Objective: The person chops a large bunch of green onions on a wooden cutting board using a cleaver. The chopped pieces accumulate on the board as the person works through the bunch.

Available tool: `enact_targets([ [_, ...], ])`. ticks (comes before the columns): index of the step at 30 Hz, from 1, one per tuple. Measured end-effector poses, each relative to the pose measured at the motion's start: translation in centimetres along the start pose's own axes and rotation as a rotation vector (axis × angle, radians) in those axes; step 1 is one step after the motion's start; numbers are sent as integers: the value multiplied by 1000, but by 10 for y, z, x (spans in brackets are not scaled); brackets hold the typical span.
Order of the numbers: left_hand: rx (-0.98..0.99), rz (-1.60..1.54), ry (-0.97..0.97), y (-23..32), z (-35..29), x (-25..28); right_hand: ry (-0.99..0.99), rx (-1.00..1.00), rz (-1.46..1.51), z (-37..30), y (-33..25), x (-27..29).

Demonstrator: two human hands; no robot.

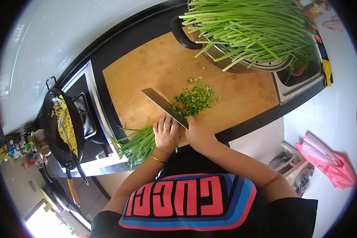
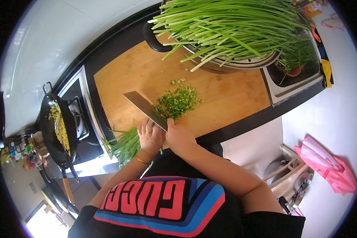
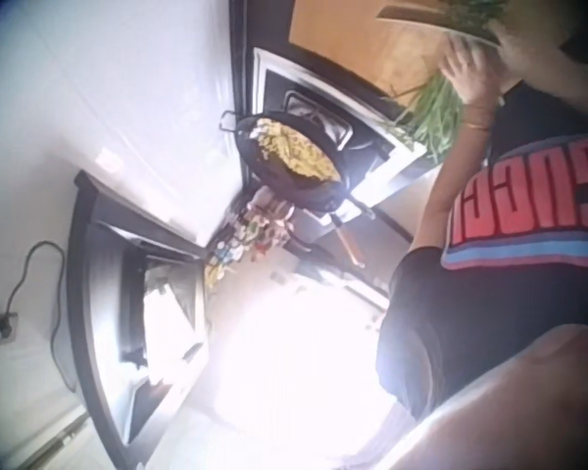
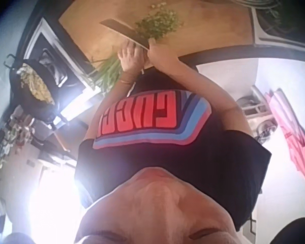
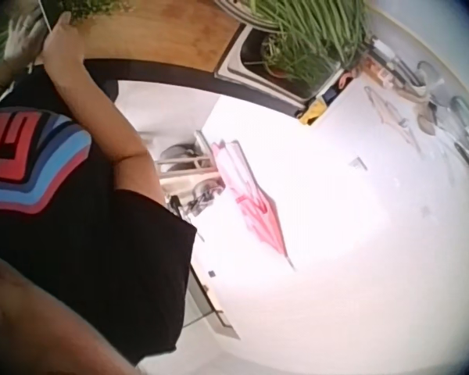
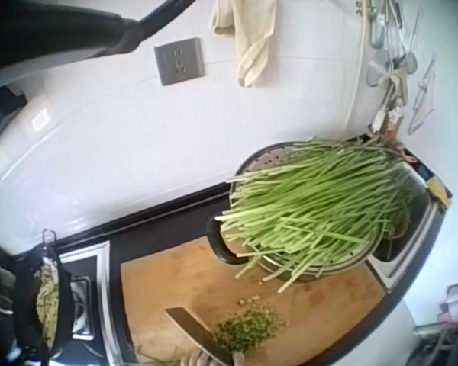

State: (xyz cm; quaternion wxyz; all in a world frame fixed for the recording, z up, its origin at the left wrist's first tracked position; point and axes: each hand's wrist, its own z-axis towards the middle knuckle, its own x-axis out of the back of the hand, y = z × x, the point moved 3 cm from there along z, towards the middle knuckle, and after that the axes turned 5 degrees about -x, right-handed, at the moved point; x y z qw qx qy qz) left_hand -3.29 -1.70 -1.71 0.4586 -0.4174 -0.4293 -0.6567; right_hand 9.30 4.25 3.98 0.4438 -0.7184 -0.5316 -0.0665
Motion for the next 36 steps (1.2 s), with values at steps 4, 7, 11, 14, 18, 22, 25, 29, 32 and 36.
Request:
enact_targets([
  [4, -10, 30, 27, 0, 0, 1, 15, -11, 71, 10, 5, -2],
  [7, -10, 57, 52, 2, 4, 5, 41, -22, 151, 15, 15, 10],
  [11, 4, 32, 50, 1, 4, 6, 105, 26, 139, -11, 21, 21],
  [14, 18, 22, 54, 2, 3, 5, 66, 46, 76, -38, 22, 21],
  [18, 23, 12, 43, 2, 3, 5, 14, -21, 7, -56, 26, 14],
  [22, 17, 26, 37, 2, 4, 6, 5, -9, -11, -61, 26, 14],
  [25, 15, 18, 43, 2, 3, 5, -16, -33, -19, -61, 24, 13],
  [29, 61, -36, 77, -2, -1, -1, -28, -56, -12, -59, 25, 12],
  [32, 38, -17, 55, -2, -1, -1, -36, -76, -4, -58, 23, 10],
  [36, 14, 1, 30, -1, 1, 2, -74, -86, -3, -54, 19, 11],
])
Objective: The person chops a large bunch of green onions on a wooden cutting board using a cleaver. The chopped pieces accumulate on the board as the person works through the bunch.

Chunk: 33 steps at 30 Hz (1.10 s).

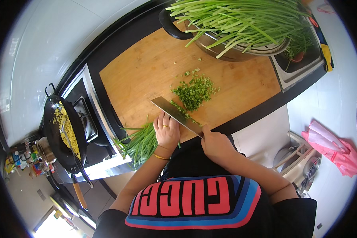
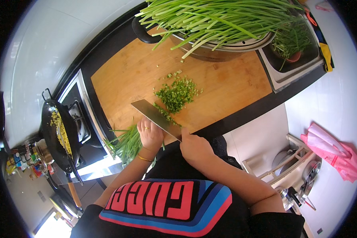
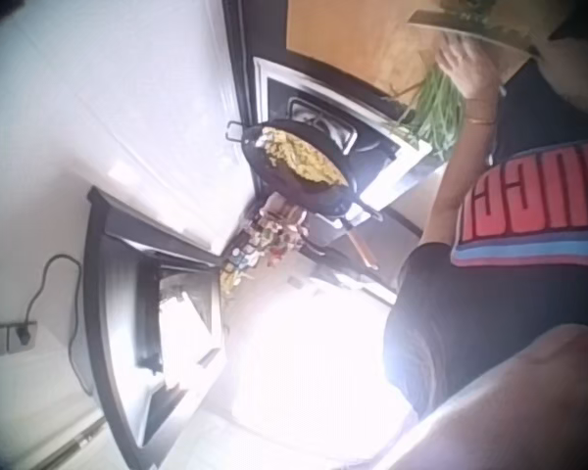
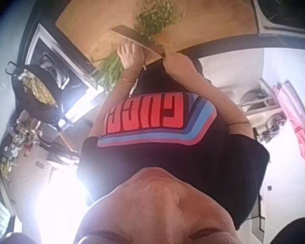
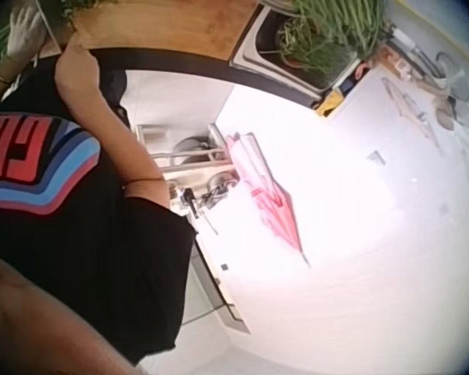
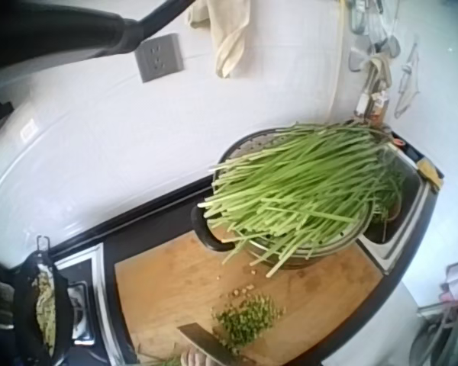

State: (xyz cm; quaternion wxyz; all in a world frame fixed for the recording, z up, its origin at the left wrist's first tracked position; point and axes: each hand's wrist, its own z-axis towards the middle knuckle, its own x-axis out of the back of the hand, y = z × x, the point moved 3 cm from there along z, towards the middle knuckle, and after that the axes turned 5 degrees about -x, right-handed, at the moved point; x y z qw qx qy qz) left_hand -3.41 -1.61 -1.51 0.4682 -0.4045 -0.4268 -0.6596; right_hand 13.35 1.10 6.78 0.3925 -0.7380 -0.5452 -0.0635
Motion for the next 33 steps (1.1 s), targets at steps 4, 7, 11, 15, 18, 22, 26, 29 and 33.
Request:
enact_targets([
  [4, -15, 27, -20, 0, 1, 1, -23, -42, -10, 9, -3, -5],
  [7, -8, 15, -27, 0, 1, 1, -28, -40, -2, 13, -7, -5],
  [11, -5, 18, -45, 0, -1, -2, -10, -29, -10, 27, -8, -13],
  [15, -7, 12, -40, 0, -4, -3, 85, 7, 56, 40, -20, -11],
  [18, -14, 2, -17, 1, -4, -4, 71, 26, 25, 55, -29, -13],
  [22, 3, 21, -9, 0, -1, -2, 81, 34, 2, 62, -29, -16],
  [26, 20, 44, 22, 2, 0, 0, 192, 94, 34, 70, -18, -11],
  [29, 17, 4, 65, 3, 2, 4, 191, 87, 19, 71, -10, 5],
  [33, 37, -21, 107, 4, 2, 6, 259, 101, 18, 60, -6, 7],
])
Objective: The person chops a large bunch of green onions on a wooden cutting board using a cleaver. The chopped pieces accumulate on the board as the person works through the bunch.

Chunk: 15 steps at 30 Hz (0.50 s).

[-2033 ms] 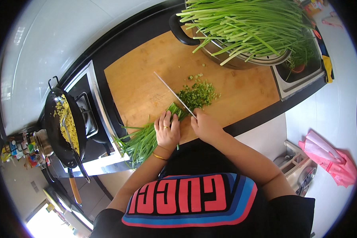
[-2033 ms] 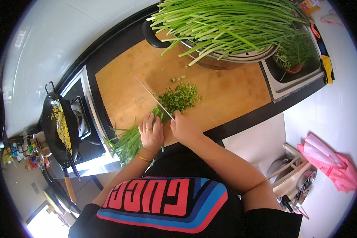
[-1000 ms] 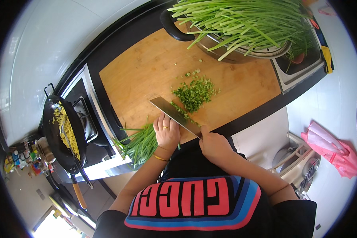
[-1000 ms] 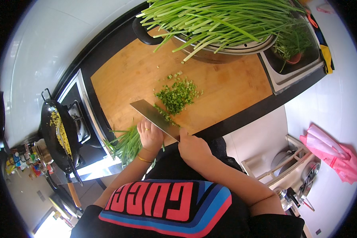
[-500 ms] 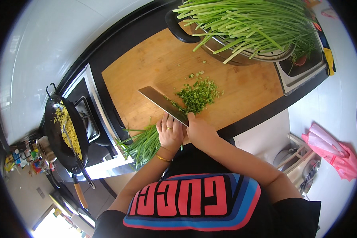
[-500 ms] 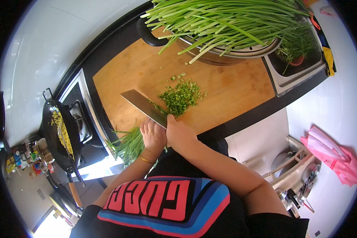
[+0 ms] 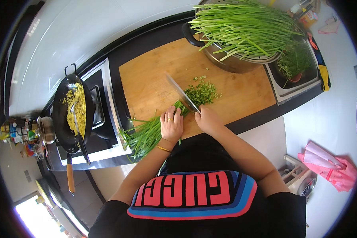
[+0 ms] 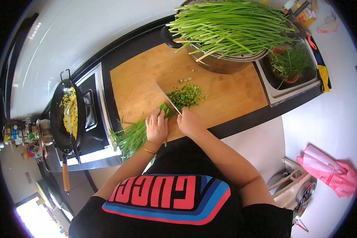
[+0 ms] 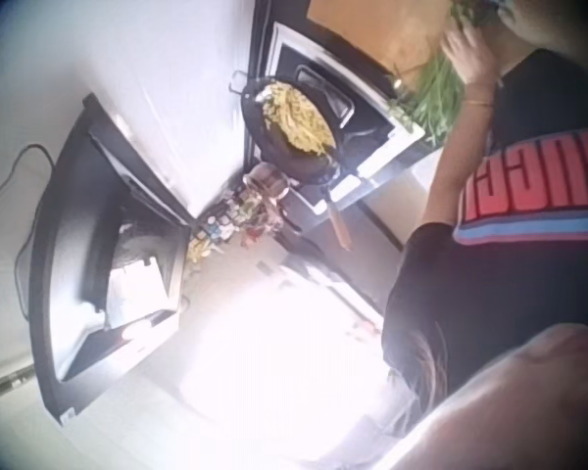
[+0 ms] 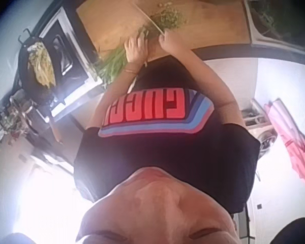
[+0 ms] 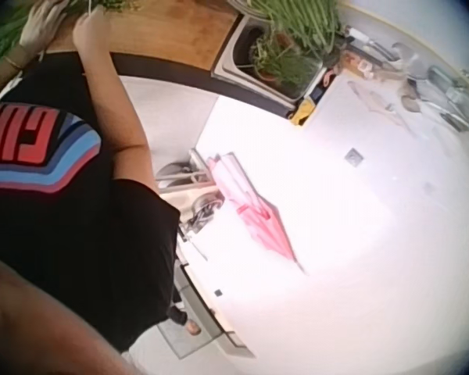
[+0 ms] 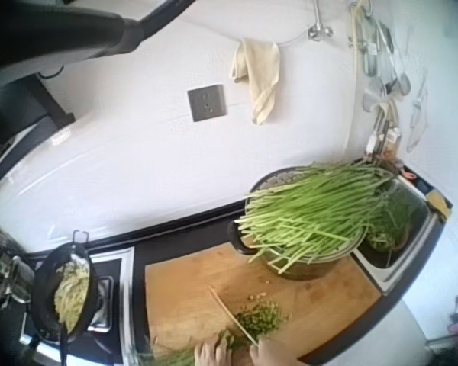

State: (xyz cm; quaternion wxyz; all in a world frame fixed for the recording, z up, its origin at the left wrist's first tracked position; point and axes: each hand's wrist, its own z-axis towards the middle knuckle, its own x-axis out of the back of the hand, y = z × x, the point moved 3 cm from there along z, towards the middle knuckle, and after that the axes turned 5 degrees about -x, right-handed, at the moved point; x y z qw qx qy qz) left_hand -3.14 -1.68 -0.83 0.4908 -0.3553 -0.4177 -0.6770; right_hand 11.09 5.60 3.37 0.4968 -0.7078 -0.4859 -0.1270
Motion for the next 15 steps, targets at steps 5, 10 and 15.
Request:
enact_targets([
  [5, 29, -35, 34, 0, -4, 0, 3, 58, 73, -20, 0, 9],
  [10, 15, -39, 67, 1, -4, 3, -41, 110, 26, -47, -2, 17],
  [15, -8, -19, 66, 2, -3, 4, -29, 111, 33, -55, 5, 11],
])
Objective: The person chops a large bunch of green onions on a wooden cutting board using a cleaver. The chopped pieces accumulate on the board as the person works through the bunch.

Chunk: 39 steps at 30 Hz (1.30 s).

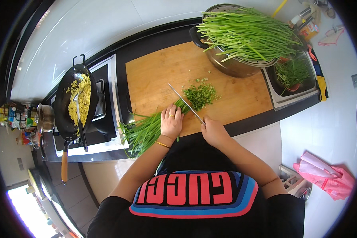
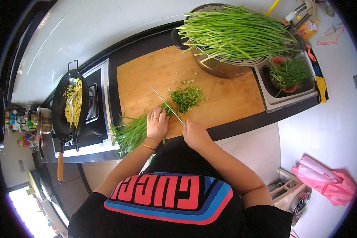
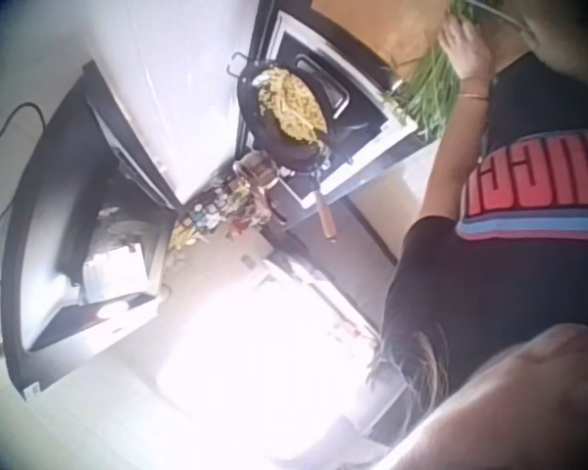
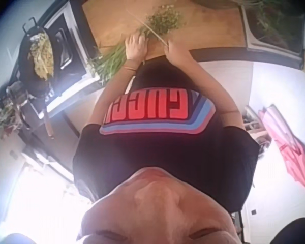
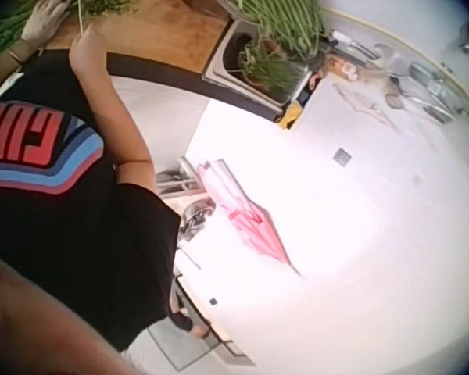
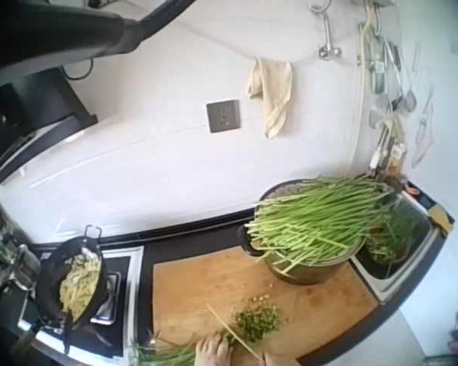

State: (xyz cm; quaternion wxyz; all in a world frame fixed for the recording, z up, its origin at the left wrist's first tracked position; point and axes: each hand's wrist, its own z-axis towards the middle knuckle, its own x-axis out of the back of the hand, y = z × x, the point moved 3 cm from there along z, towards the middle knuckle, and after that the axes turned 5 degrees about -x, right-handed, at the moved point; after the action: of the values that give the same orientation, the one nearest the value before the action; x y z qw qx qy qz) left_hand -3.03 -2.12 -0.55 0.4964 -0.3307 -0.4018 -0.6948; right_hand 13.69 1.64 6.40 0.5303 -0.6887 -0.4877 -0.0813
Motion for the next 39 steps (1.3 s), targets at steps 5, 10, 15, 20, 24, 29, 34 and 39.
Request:
enact_targets([
  [5, -35, 38, -20, -3, -2, -4, 13, -37, -46, -6, 1, -4],
  [10, -42, 53, -24, -4, -3, -5, -20, -88, -89, -15, 4, -6],
  [15, -45, 57, -35, -5, -3, -6, -20, -91, -90, -22, 3, -5],
  [20, -45, 51, -52, -5, -3, -8, -48, -117, -85, -22, 11, -9],
  [24, -45, 50, -77, -5, -3, -7, -55, -90, -75, -23, 5, -7],
  [29, -43, 32, -94, -7, -4, -9, -84, -104, -59, -23, 8, -7],
  [34, -40, 38, -115, -6, -3, -9, -63, -68, -76, -20, 10, -11],
  [39, 4, 53, -136, -4, -4, -7, -70, -49, -74, -23, 0, -6],
])
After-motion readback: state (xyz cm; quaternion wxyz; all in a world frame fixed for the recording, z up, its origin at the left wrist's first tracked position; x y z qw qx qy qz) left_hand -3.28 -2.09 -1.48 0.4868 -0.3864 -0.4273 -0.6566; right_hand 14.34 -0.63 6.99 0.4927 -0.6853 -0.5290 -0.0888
